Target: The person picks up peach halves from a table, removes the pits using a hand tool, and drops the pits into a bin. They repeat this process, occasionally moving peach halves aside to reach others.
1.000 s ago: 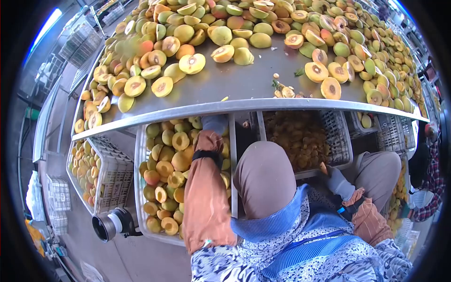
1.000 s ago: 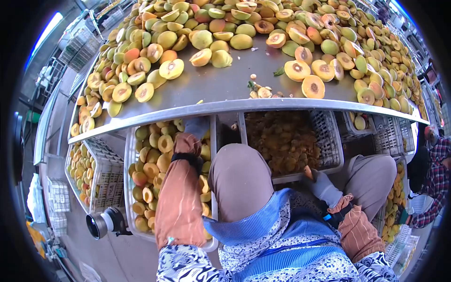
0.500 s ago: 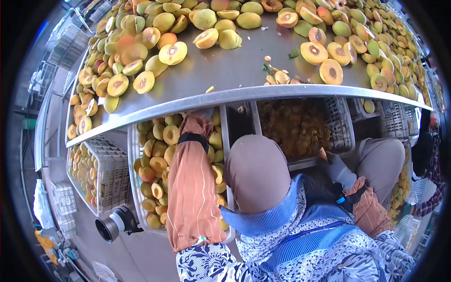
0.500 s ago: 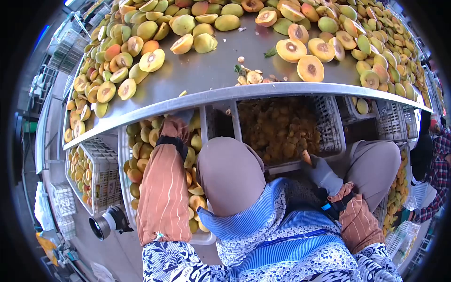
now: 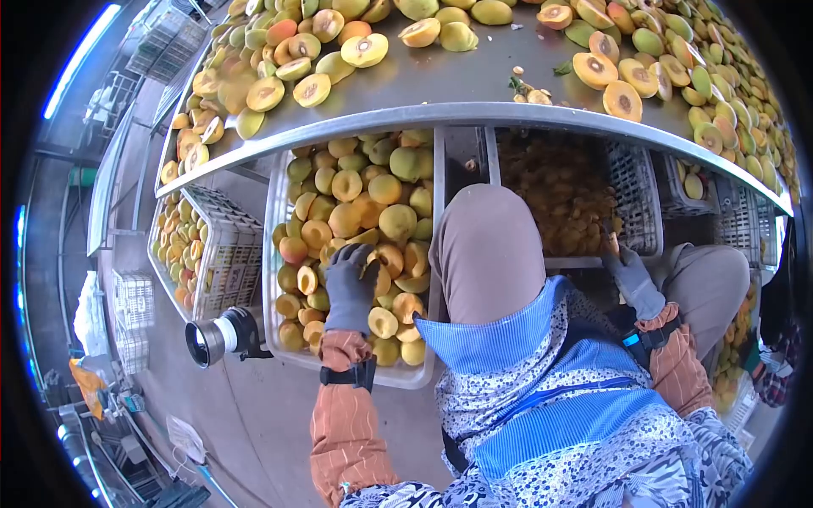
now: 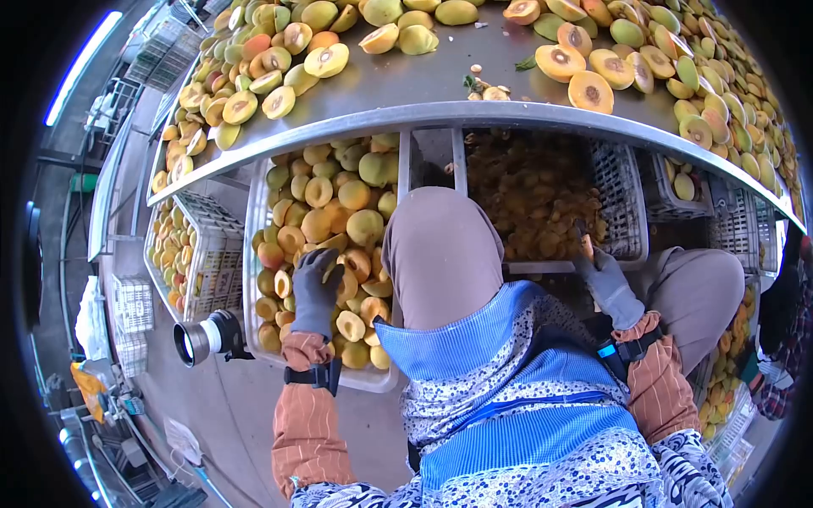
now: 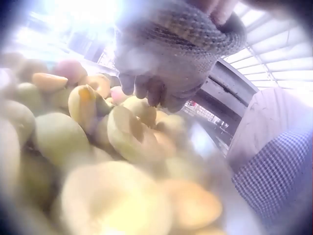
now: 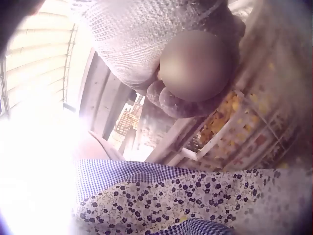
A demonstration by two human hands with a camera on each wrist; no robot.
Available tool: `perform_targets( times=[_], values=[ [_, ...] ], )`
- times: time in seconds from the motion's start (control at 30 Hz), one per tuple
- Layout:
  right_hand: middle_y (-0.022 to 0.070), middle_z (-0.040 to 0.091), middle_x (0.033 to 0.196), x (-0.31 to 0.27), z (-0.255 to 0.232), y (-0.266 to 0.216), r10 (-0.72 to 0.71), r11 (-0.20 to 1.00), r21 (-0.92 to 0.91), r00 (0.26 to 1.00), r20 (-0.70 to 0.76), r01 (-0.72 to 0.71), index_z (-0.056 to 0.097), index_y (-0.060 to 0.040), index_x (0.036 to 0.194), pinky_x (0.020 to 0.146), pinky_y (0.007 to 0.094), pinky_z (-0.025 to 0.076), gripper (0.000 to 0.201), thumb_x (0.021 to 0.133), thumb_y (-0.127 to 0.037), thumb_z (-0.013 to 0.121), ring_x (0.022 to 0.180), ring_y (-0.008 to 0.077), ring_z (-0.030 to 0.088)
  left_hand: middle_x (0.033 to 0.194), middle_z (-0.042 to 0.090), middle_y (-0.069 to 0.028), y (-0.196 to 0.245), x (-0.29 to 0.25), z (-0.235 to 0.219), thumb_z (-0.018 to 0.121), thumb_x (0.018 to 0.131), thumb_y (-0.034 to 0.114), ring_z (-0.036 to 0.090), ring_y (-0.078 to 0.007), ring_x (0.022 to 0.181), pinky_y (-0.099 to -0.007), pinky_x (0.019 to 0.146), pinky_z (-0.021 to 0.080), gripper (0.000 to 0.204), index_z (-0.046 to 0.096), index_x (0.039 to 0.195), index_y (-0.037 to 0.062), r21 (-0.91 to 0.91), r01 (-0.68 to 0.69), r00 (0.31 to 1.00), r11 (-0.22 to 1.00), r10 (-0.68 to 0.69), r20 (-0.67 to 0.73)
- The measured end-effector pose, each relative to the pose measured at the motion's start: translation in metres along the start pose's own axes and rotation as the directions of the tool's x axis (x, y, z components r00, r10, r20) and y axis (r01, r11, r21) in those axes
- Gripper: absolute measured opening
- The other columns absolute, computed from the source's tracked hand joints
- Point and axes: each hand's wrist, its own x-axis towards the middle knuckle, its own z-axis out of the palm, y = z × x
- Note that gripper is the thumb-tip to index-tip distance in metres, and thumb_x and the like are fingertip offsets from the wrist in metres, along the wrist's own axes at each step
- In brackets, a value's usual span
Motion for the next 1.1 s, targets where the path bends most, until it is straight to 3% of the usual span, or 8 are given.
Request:
perform_targets(
  times=[0.1, 0.3, 0.4, 0.53, 0.83, 0.93, 1.0, 1.1],
  values=[
    [-0.0047, 0.045, 0.058, 0.001, -0.001, 0.005, -0.053, 0.999, 0.001, 0.999, 0.008, 0.053, 0.052, -0.0032, 0.091, 0.040, 0.0200, 0.030, 0.023, 0.086, -0.025, 0.050, 0.044, 0.0038, 0.039, 0.089, 0.054, -0.0049, 0.016, 0.005, 0.010, 0.067, 0.060, 0.025, 0.048, -0.0257, 0.090, -0.0335, 0.078, 0.039, 0.027, 0.065, 0.085, 0.0157, 0.348, 0.024, 0.990, 0.937, -0.071, 0.121],
    [-0.0048, 0.047, 0.063, -0.004, 0.002, 0.006, -0.118, 0.993, 0.029, 0.992, 0.040, 0.117, 0.052, -0.0029, 0.095, 0.046, 0.0193, 0.032, 0.022, 0.085, -0.023, 0.050, 0.052, 0.0029, 0.040, 0.098, 0.051, -0.0076, 0.018, 0.018, 0.017, 0.065, 0.059, 0.028, 0.047, -0.0277, 0.092, -0.0363, 0.076, 0.038, 0.027, 0.065, 0.086, 0.0220, 0.513, 0.164, 0.938, 0.842, -0.294, 0.182],
    [-0.0048, 0.048, 0.063, -0.008, 0.001, 0.000, -0.100, 0.995, 0.030, 0.993, 0.066, 0.099, 0.052, -0.0032, 0.095, 0.047, 0.0189, 0.032, 0.021, 0.085, -0.022, 0.050, 0.053, 0.0028, 0.039, 0.101, 0.049, -0.0073, 0.019, 0.021, 0.020, 0.064, 0.060, 0.027, 0.045, -0.0266, 0.095, -0.0368, 0.075, 0.037, 0.027, 0.065, 0.086, 0.0226, 0.582, 0.082, 0.967, 0.809, -0.207, 0.152],
    [-0.0045, 0.047, 0.062, -0.007, -0.001, 0.003, -0.098, 0.995, 0.007, 0.994, 0.052, 0.098, 0.051, -0.0037, 0.096, 0.045, 0.0188, 0.031, 0.021, 0.085, -0.022, 0.049, 0.051, 0.0029, 0.039, 0.095, 0.049, -0.0055, 0.018, 0.027, 0.014, 0.068, 0.055, 0.029, 0.045, -0.0253, 0.091, -0.0362, 0.074, 0.038, 0.028, 0.066, 0.082, 0.0207, 0.619, 0.041, 0.938, 0.784, -0.243, 0.246],
    [-0.0032, 0.045, 0.056, -0.012, -0.001, -0.008, -0.066, 0.997, 0.047, 0.995, 0.079, 0.063, 0.050, -0.0054, 0.094, 0.036, 0.0199, 0.031, 0.019, 0.085, -0.023, 0.049, 0.039, 0.0050, 0.038, 0.088, 0.051, -0.0035, -0.010, 0.021, 0.032, 0.065, 0.058, 0.027, 0.047, -0.0250, 0.087, -0.0389, 0.071, 0.036, 0.017, 0.065, 0.073, 0.0192, 0.636, -0.129, 0.972, 0.761, -0.030, 0.232],
    [-0.0026, 0.044, 0.054, -0.022, 0.000, -0.023, 0.020, 0.997, 0.080, 0.998, 0.066, -0.025, 0.050, -0.0058, 0.093, 0.033, 0.0212, 0.031, 0.019, 0.086, -0.023, 0.049, 0.036, 0.0069, 0.038, 0.081, 0.052, -0.0028, -0.031, 0.012, 0.046, 0.062, 0.061, 0.023, 0.049, -0.0257, 0.083, -0.0390, 0.070, 0.036, 0.009, 0.062, 0.068, 0.0169, 0.579, -0.194, 0.981, 0.792, 0.147, 0.128],
    [-0.0023, 0.044, 0.053, -0.021, -0.001, -0.018, 0.013, 0.995, 0.093, 0.997, 0.081, -0.021, 0.049, -0.0057, 0.092, 0.033, 0.0215, 0.030, 0.019, 0.086, -0.024, 0.049, 0.035, 0.0073, 0.038, 0.075, 0.052, -0.0039, -0.051, 0.006, 0.059, 0.060, 0.062, 0.020, 0.050, -0.0264, 0.078, -0.0385, 0.069, 0.036, 0.006, 0.060, 0.065, 0.0146, 0.452, 0.015, 0.980, 0.892, 0.077, -0.185],
    [-0.0020, 0.044, 0.052, -0.016, -0.002, -0.011, -0.020, 0.997, 0.074, 0.996, 0.090, 0.013, 0.049, -0.0054, 0.090, 0.033, 0.0219, 0.030, 0.020, 0.086, -0.025, 0.049, 0.035, 0.0077, 0.038, 0.072, 0.052, -0.0051, 0.004, 0.012, 0.024, 0.060, 0.063, 0.017, 0.050, -0.0267, 0.073, -0.0384, 0.066, 0.037, 0.004, 0.058, 0.061, 0.0131, 0.439, 0.020, 0.956, 0.899, 0.111, -0.271]
  ],
)
